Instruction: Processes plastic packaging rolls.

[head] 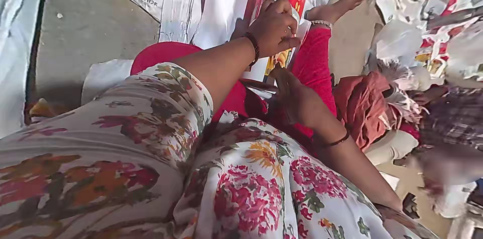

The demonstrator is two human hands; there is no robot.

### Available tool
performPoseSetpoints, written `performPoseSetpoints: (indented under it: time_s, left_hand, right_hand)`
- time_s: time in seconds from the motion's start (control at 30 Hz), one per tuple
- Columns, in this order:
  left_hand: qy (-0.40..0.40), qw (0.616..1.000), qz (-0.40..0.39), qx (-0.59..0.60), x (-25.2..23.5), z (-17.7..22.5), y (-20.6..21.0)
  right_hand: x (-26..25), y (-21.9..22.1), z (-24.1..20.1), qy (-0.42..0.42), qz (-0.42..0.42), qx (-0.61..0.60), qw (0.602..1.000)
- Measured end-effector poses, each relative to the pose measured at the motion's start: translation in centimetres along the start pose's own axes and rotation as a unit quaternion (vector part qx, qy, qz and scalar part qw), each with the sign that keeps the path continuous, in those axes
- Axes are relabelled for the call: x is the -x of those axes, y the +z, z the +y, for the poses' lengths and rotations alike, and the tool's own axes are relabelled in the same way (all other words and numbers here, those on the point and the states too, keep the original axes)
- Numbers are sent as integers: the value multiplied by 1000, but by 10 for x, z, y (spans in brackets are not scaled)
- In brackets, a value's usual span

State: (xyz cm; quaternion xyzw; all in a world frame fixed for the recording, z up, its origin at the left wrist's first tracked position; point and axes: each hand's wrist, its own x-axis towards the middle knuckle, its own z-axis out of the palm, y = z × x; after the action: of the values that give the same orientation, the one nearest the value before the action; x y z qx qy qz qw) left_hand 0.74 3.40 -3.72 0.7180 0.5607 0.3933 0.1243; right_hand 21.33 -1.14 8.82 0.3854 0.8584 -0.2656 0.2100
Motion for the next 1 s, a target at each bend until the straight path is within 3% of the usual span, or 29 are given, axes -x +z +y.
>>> performPoseSetpoints:
  time_s: [0.43,0.6,0.73,0.8,0.87,1.0]
  left_hand:
    - [12,1000,-1,1,3,3,3]
    - [-7,1000,-9,-1,2,3,1]
    - [6,1000,-19,-3,3,5,2]
    - [3,1000,-26,-6,4,6,-1]
    - [-17,1000,-24,1,3,6,-4]
    - [-59,997,3,45,4,5,2]
  right_hand:
    - [0,1,-22,56,20,70,996]
    - [-6,-1,-23,56,-13,68,996]
    - [11,3,-23,6,-61,137,989]
    - [29,9,-13,-55,-97,106,988]
    - [41,11,-14,-37,-144,54,987]
    - [33,-3,-10,26,-11,-5,1000]
